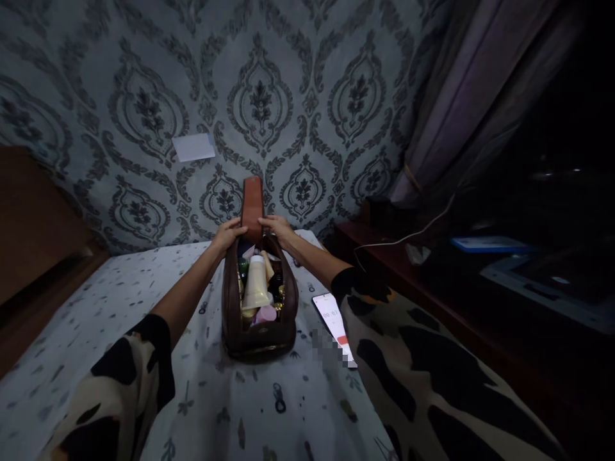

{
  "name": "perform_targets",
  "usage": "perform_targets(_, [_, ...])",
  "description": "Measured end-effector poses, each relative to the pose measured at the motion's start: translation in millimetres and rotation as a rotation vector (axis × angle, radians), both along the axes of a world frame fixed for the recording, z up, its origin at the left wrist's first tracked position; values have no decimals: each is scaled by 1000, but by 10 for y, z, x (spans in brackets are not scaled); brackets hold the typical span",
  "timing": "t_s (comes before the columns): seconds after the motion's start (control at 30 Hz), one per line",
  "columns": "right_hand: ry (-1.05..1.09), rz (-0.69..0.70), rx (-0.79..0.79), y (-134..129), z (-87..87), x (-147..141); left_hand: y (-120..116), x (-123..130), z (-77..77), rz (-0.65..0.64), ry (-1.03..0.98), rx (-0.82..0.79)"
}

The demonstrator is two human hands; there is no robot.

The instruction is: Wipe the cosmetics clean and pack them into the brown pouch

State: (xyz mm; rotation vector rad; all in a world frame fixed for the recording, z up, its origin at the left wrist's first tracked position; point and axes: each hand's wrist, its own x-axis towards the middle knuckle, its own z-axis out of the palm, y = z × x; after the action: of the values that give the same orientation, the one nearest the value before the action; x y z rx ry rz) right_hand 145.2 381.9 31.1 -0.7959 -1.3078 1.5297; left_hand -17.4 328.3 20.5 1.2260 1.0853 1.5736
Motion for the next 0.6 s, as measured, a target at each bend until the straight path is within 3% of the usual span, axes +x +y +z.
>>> perform_targets(0.2, [41, 107, 81, -107, 40, 26, -148, 24, 58, -14, 31, 43])
perform_targets(0.6, [83, 86, 235, -266, -2, 132, -360, 169, 160, 15, 142, 135])
